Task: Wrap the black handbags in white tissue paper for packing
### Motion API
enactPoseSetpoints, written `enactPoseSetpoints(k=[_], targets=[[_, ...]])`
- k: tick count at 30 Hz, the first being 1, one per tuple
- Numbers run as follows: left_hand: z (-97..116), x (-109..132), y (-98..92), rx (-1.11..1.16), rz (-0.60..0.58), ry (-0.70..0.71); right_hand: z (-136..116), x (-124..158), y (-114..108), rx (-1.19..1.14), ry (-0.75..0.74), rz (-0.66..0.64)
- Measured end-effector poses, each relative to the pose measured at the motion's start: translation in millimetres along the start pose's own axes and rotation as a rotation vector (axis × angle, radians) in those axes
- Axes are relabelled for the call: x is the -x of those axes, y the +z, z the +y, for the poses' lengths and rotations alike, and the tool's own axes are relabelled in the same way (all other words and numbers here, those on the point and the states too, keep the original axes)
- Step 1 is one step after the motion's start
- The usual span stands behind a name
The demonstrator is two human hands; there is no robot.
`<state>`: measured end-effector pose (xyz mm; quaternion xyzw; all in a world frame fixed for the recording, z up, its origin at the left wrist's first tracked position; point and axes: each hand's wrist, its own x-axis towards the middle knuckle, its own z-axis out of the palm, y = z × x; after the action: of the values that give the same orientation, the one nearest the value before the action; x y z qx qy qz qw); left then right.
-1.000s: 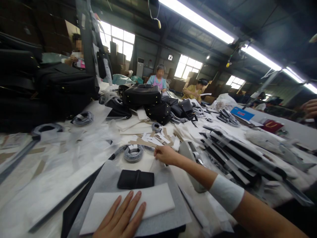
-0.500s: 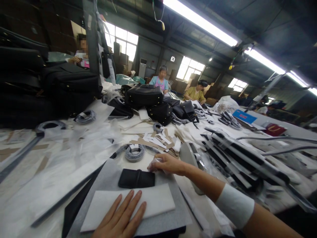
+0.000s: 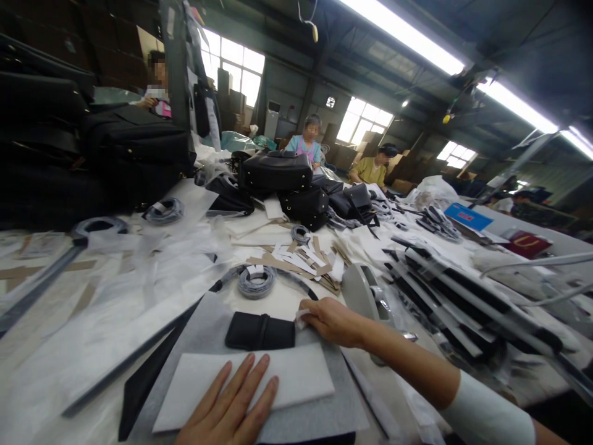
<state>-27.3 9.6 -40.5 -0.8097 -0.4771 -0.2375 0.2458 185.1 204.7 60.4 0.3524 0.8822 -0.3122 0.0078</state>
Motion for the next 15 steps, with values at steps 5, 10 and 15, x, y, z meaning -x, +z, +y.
enactPoseSetpoints(k=[5, 10, 15], targets=[[-3.1, 0.2, 2.2, -0.014, 0.04, 0.005, -12.2, 10.6, -5.5, 0.293, -0.112, -0.091], [-7.0, -0.4, 4.4, -0.051, 0.038, 0.056, -20.3, 17.0, -2.8, 0.32, -0.071, -0.037], [-3.0, 3.7, 9.5, -0.033, 0.011, 0.02, -36.6, 25.8, 4.2, 0.258, 0.02, 0.057]])
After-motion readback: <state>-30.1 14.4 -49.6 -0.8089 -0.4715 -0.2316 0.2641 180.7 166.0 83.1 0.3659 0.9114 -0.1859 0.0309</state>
